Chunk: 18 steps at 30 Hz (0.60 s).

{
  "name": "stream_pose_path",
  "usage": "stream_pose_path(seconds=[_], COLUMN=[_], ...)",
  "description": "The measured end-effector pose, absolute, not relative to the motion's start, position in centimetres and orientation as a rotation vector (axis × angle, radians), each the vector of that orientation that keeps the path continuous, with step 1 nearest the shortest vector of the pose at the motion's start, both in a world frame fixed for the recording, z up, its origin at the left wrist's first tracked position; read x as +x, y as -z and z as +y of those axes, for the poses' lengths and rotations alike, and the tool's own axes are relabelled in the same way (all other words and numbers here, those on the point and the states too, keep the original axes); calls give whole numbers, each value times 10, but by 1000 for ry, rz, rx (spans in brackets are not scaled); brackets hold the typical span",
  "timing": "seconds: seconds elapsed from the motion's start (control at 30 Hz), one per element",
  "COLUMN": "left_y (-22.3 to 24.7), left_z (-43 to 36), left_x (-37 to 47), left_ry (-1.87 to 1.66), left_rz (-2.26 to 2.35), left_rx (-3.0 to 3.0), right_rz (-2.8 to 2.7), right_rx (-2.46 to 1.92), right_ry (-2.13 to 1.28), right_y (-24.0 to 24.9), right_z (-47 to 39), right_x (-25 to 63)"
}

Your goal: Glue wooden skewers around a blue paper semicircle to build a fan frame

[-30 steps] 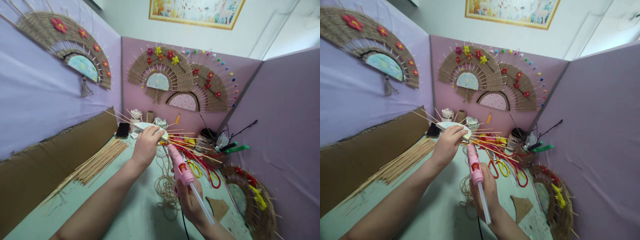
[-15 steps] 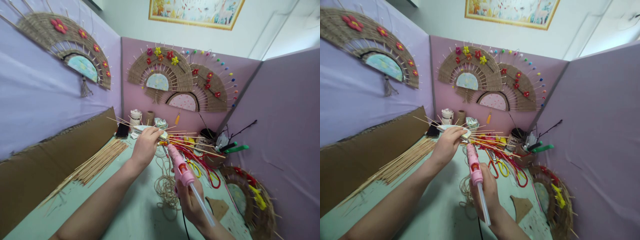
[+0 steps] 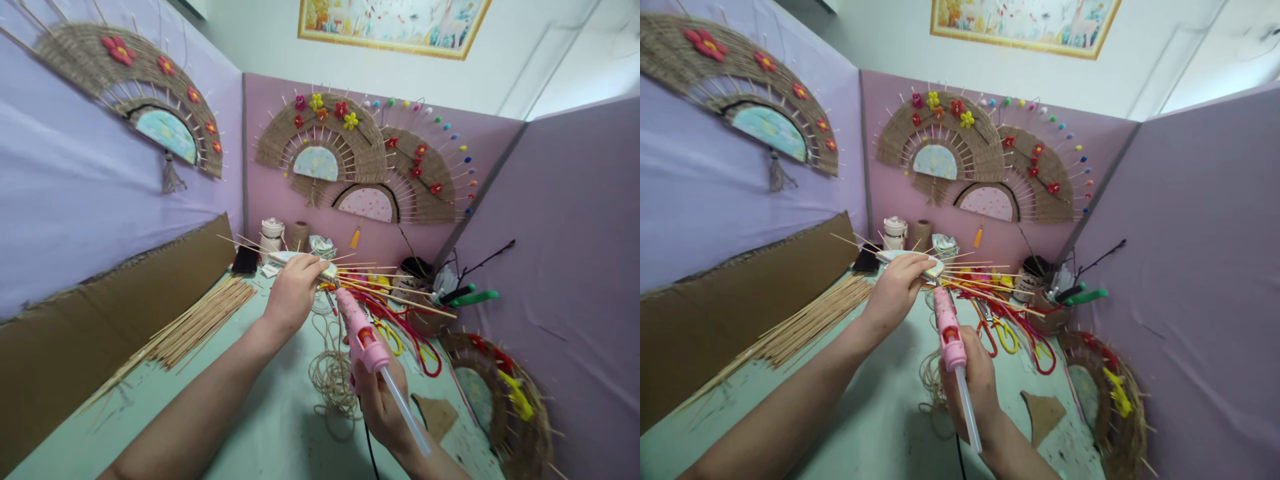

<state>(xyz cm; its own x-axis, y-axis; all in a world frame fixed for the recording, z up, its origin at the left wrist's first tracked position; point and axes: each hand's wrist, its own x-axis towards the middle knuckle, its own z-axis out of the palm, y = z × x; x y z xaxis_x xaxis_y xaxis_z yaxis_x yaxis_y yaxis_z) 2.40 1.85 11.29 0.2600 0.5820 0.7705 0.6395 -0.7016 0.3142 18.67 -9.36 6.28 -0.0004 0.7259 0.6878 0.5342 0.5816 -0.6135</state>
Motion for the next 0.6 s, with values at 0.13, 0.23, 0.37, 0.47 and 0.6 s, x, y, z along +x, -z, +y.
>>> stream_pose_path(seconds=[0.13,0.23,0.37,0.47,0.6], left_y=[-113,-113,-112,-111,-111], left_z=[18,19,20,20,20], left_x=[25,25,25,25,25], left_ry=[1456,1458,1484,1499,1494], left_rz=[-1188,-1190,-1180,-1184,-1192], left_rx=[-2445,-2453,-2459,-2465,-2470], right_rz=[-1666,-1670,-1675,-1673,-1675], right_rx=[-1057,-1047,-1042,-1048,-1039], right_ry=[-208,-197,-192,-183,-180], right_y=[-61,-62,-63,-64,-64], right_z=[-93,-92,-92,-93,-92], right_x=[187,188,187,188,188])
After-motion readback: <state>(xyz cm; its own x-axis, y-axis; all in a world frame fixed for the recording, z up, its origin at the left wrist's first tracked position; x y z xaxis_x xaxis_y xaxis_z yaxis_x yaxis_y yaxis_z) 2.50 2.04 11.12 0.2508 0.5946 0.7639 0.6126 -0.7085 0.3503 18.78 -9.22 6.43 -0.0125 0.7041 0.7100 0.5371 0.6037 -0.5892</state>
